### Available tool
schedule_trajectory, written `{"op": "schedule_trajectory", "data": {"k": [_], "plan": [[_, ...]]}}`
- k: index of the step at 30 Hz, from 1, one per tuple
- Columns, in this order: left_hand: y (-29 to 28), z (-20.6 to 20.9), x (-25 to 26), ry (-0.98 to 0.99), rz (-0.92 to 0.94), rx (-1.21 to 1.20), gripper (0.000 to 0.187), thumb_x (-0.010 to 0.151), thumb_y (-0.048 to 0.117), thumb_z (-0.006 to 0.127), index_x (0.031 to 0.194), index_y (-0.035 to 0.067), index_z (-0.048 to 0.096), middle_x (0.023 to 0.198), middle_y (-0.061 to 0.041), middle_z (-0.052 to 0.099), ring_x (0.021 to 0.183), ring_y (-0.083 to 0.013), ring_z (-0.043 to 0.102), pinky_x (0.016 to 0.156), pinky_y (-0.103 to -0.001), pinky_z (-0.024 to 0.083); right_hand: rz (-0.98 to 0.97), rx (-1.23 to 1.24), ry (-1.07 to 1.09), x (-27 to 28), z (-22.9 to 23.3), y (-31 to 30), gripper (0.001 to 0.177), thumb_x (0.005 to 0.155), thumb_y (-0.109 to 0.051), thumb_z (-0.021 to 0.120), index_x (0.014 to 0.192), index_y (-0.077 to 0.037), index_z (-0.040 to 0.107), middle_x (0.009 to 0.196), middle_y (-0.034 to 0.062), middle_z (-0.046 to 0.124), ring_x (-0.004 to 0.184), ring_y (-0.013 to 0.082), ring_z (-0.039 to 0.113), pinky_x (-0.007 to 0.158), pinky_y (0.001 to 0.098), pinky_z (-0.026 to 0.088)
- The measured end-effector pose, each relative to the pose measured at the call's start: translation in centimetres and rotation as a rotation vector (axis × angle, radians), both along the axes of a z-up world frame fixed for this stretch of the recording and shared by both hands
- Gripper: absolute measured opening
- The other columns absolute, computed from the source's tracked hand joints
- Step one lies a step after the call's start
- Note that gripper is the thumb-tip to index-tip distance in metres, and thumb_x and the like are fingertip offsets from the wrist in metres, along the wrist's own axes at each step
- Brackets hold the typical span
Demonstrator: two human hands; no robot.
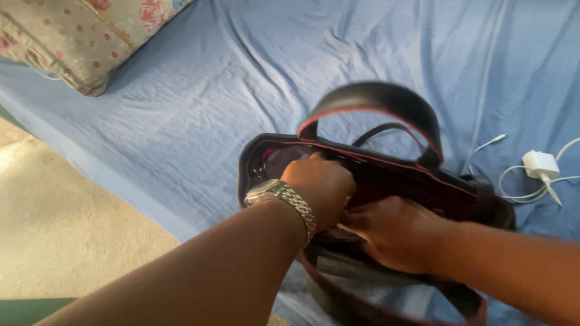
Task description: The person packs a handbag on a bed, placing a wallet, sunglasses, a small fan, a tablet, a hairbrush, bottles, a charger and keys into the bag and a small checkered pouch, then arranges the items inside and handles the packed bag.
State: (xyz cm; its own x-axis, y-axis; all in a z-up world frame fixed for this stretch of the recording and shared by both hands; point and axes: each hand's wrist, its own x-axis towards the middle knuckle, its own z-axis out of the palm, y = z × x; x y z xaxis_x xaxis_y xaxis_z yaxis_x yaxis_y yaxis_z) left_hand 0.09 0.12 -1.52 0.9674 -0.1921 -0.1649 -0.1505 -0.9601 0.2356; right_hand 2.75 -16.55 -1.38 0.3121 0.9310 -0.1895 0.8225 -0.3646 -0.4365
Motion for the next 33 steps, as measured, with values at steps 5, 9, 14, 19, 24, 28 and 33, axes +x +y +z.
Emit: {"op": "schedule_trajectory", "data": {"k": [5,9,14,19,24,28,33], "plan": [[0.2,0.1,0.6,0.016,0.045,-0.025,0.017,0.084,0.019,0.069,0.097,0.021,0.079,0.117,-0.004,0.071,0.118,-0.0312,0.06,0.09,-0.044,0.055,-0.179,-0.686,-0.08,1.4,6.0,-0.4,0.041,0.084,-0.04,0.072,0.12,-0.019,0.071,0.111,0.0128,0.072,0.108,0.0332,0.069,0.094,0.0458,0.054],[0.1,0.5,0.0,0.057,0.043,-0.007,0.016,0.08,0.017,0.072,0.094,0.02,0.078,0.118,-0.001,0.068,0.119,-0.0295,0.057,0.089,-0.043,0.055,-0.092,-0.73,-0.126,2.4,5.8,-2.0,0.043,0.077,-0.043,0.078,0.109,-0.015,0.076,0.105,0.0124,0.074,0.104,0.0326,0.07,0.091,0.0447,0.056],[-0.4,1.2,-0.3,0.075,0.07,-0.013,0.015,0.084,0.019,0.071,0.096,0.022,0.078,0.123,-0.002,0.065,0.12,-0.0309,0.056,0.09,-0.045,0.055,0.024,-0.452,-0.112,3.6,-2.7,-4.7,0.041,0.073,-0.026,0.074,0.113,-0.017,0.076,0.106,0.013,0.072,0.104,0.0354,0.068,0.091,0.0451,0.054],[-0.7,2.2,-0.8,0.128,0.048,0.024,0.02,0.081,0.018,0.072,0.099,0.022,0.078,0.127,-0.002,0.063,0.126,-0.0312,0.052,0.092,-0.044,0.055,0.025,-0.289,-0.125,3.5,-8.4,-7.0,0.027,0.079,-0.012,0.063,0.103,-0.013,0.077,0.109,0.0158,0.072,0.106,0.0377,0.067,0.092,0.0467,0.053],[-1.5,3.8,-0.4,0.262,0.123,0.007,0.029,0.087,0.028,0.067,0.114,0.02,0.073,0.133,-0.006,0.059,0.132,-0.0332,0.047,0.103,-0.044,0.048,-0.068,-0.687,0.046,4.0,-2.8,-5.0,0.026,0.087,-0.024,0.064,0.109,-0.019,0.075,0.103,0.0106,0.074,0.103,0.0308,0.071,0.092,0.0424,0.055],[-2.2,3.2,0.1,0.133,0.155,-0.077,0.041,0.086,0.022,0.065,0.126,0.012,0.062,0.135,-0.013,0.059,0.127,-0.0375,0.053,0.103,-0.046,0.049,-0.444,-0.528,0.198,6.2,3.5,-3.3,0.029,0.093,-0.035,0.066,0.108,-0.014,0.078,0.094,0.0119,0.08,0.093,0.0295,0.079,0.083,0.0411,0.06],[-3.4,1.9,1.0,0.135,0.15,-0.076,0.05,0.081,0.015,0.071,0.128,0.007,0.057,0.13,-0.017,0.06,0.114,-0.0376,0.065,0.089,-0.046,0.057,-0.527,-0.104,0.035,7.0,3.9,-3.5,0.033,0.092,-0.018,0.055,0.12,-0.014,0.072,0.108,0.0076,0.08,0.102,0.0247,0.076,0.089,0.0368,0.057]]}}
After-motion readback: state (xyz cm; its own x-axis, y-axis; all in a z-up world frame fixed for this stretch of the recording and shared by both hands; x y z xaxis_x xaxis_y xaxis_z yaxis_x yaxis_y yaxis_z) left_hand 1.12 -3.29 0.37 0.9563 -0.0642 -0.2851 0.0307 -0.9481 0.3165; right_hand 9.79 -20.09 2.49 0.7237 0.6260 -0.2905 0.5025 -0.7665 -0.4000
